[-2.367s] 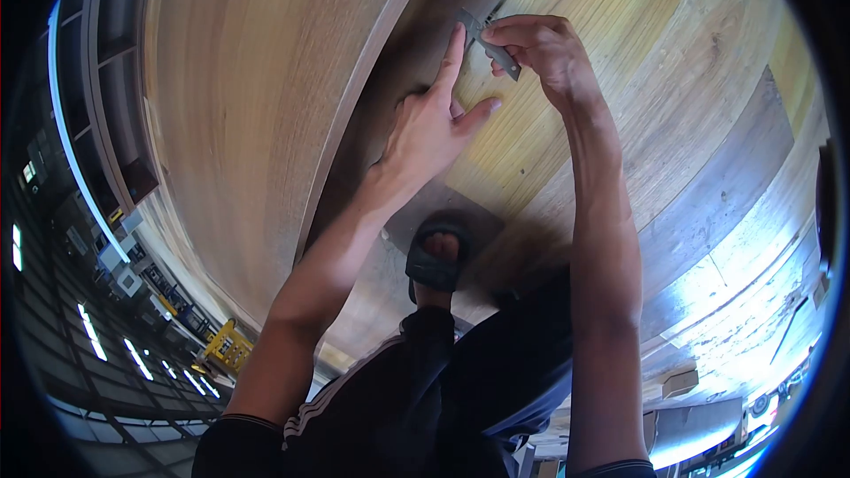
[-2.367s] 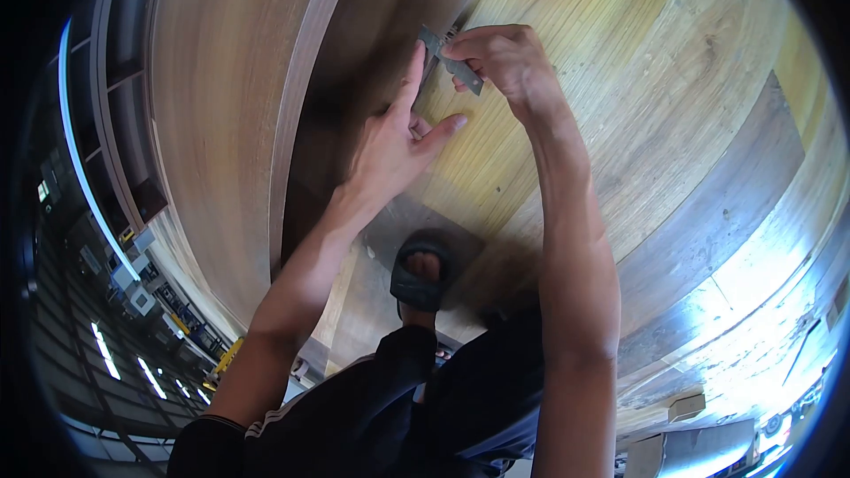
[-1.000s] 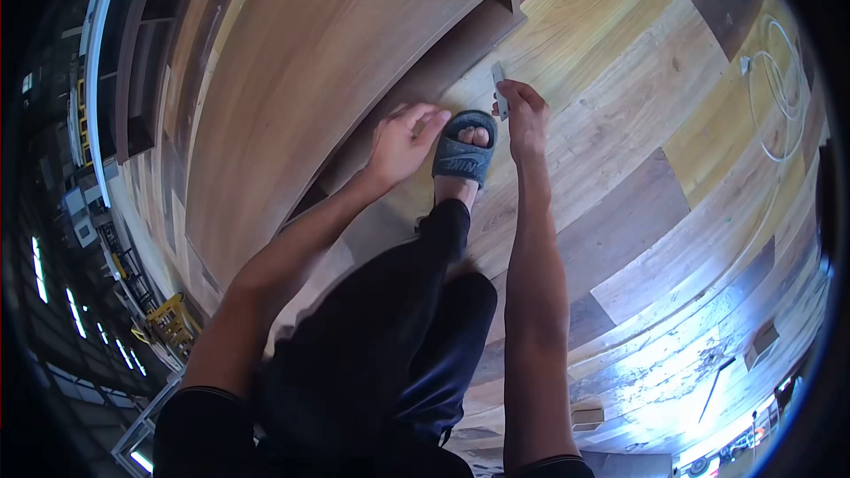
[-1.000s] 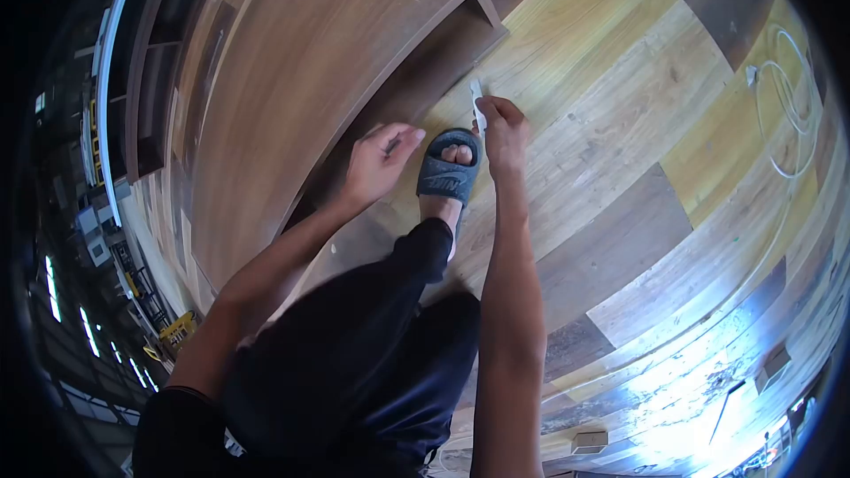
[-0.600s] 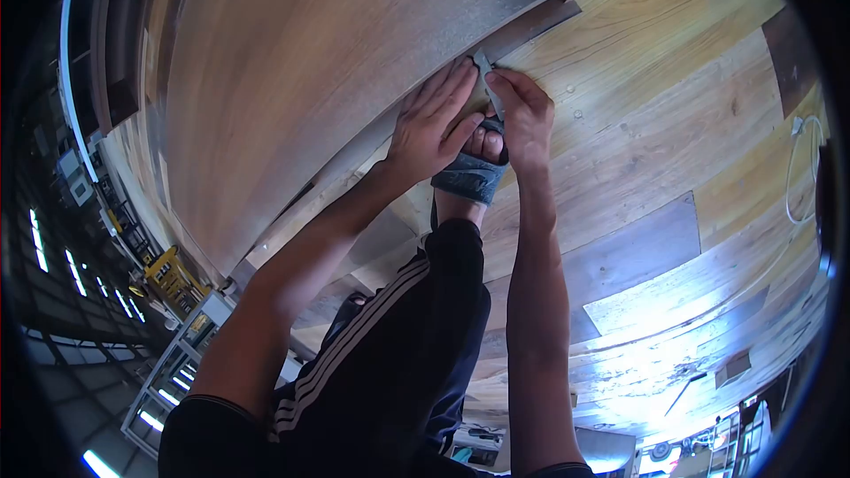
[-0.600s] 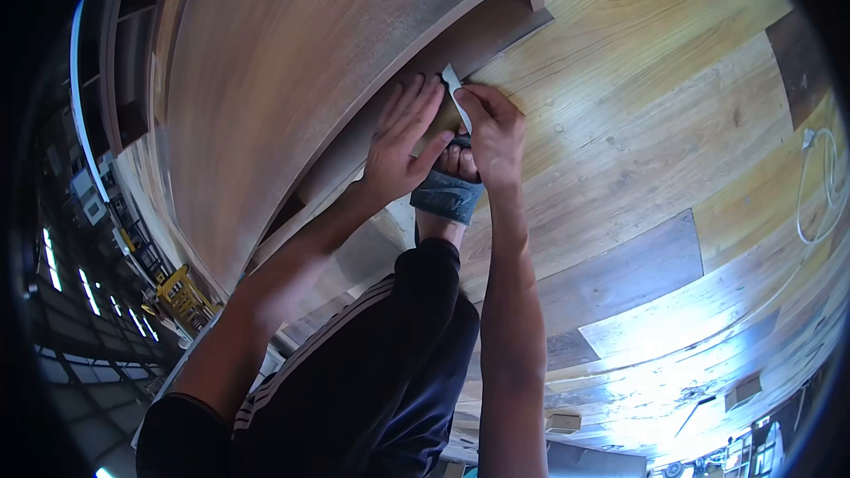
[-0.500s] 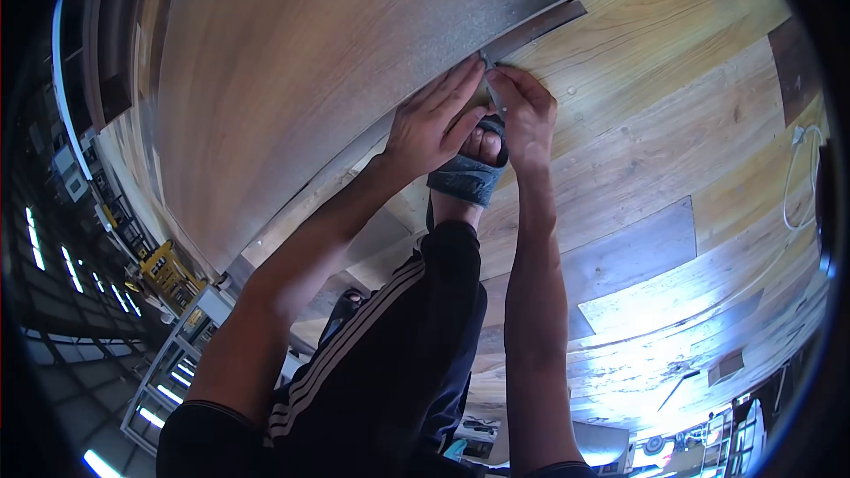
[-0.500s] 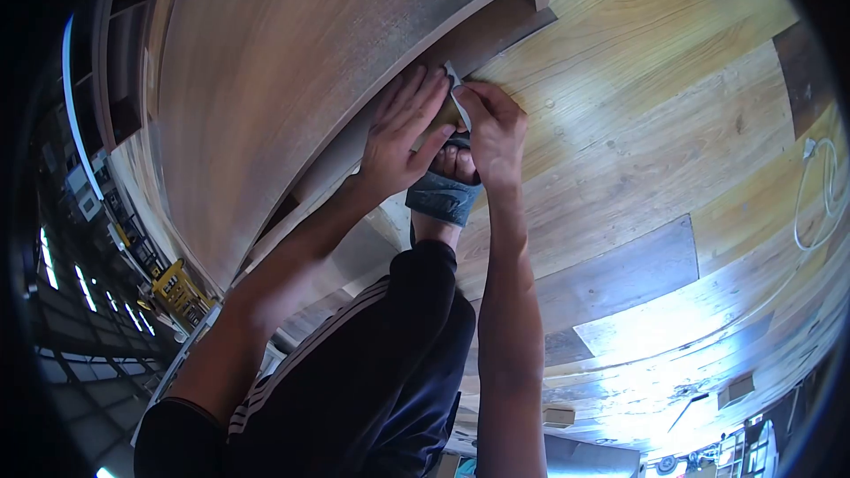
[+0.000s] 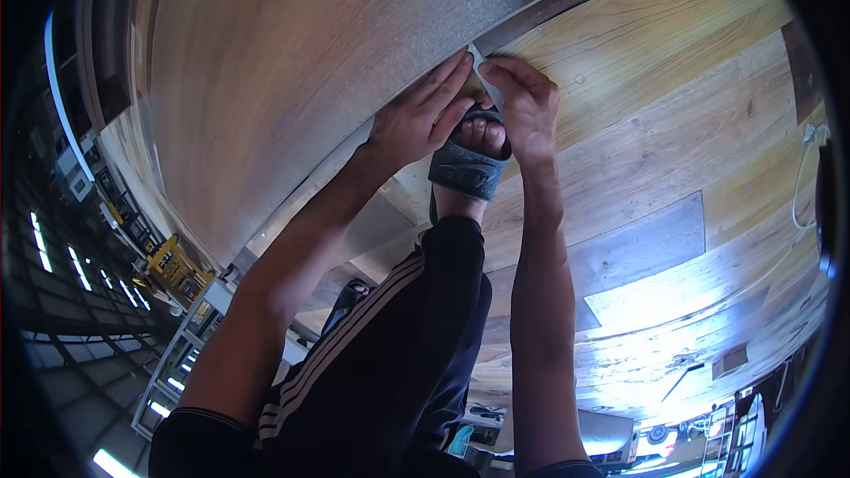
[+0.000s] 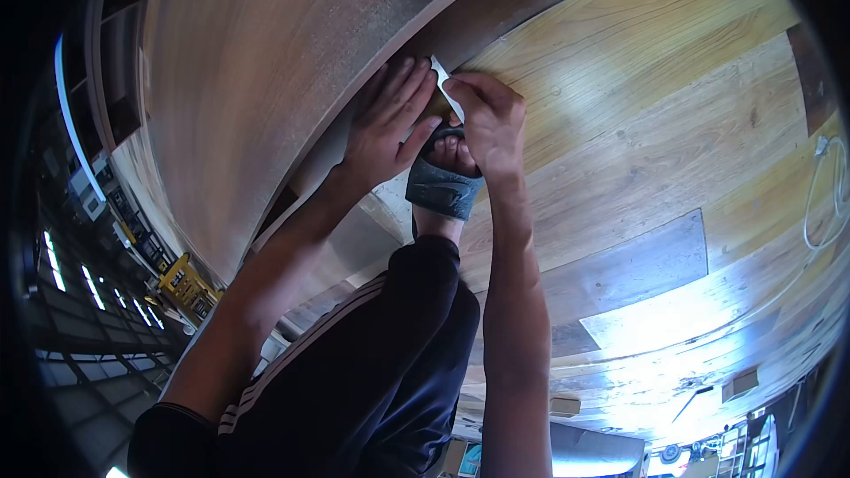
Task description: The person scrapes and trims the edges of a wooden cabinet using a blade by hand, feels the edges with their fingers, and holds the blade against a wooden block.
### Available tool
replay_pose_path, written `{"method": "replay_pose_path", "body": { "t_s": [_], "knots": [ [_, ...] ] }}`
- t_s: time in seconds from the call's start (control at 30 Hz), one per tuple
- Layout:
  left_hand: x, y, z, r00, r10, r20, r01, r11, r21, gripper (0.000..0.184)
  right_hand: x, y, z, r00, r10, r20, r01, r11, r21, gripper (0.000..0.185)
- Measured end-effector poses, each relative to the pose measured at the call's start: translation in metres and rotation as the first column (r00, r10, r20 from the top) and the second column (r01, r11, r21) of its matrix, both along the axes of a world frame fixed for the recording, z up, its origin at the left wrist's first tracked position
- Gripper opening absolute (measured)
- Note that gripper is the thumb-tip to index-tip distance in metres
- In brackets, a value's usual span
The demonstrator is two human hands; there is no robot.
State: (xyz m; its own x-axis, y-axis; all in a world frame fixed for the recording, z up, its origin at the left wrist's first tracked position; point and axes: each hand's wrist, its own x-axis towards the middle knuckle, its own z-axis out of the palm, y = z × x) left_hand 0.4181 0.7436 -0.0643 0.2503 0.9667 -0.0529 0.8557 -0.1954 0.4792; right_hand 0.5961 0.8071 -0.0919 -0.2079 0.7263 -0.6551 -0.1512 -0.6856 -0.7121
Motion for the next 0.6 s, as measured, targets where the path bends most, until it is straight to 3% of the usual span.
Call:
{"method": "replay_pose_path", "body": {
  "t_s": [0.33, 0.4, 0.6],
  "knots": [
    [0.002, 0.013, 0.008, 0.998, -0.041, -0.045, 0.04, 0.999, -0.018, 0.062, 0.001, 0.003, 0.002, 0.998, -0.039, 0.046, 0.04, 0.999, -0.014, 0.02],
    [0.006, 0.02, 0.005, 0.996, -0.065, -0.069, 0.066, 0.998, 0.012, 0.064, 0.007, 0.009, -0.001, 0.992, -0.12, -0.047, 0.12, 0.993, 0.001, 0.02],
    [0.002, 0.013, 0.009, 0.998, -0.057, -0.027, 0.057, 0.998, 0.001, 0.068, 0.004, 0.004, 0.001, 0.999, -0.046, -0.026, 0.045, 0.998, -0.036, 0.02]
  ]
}}
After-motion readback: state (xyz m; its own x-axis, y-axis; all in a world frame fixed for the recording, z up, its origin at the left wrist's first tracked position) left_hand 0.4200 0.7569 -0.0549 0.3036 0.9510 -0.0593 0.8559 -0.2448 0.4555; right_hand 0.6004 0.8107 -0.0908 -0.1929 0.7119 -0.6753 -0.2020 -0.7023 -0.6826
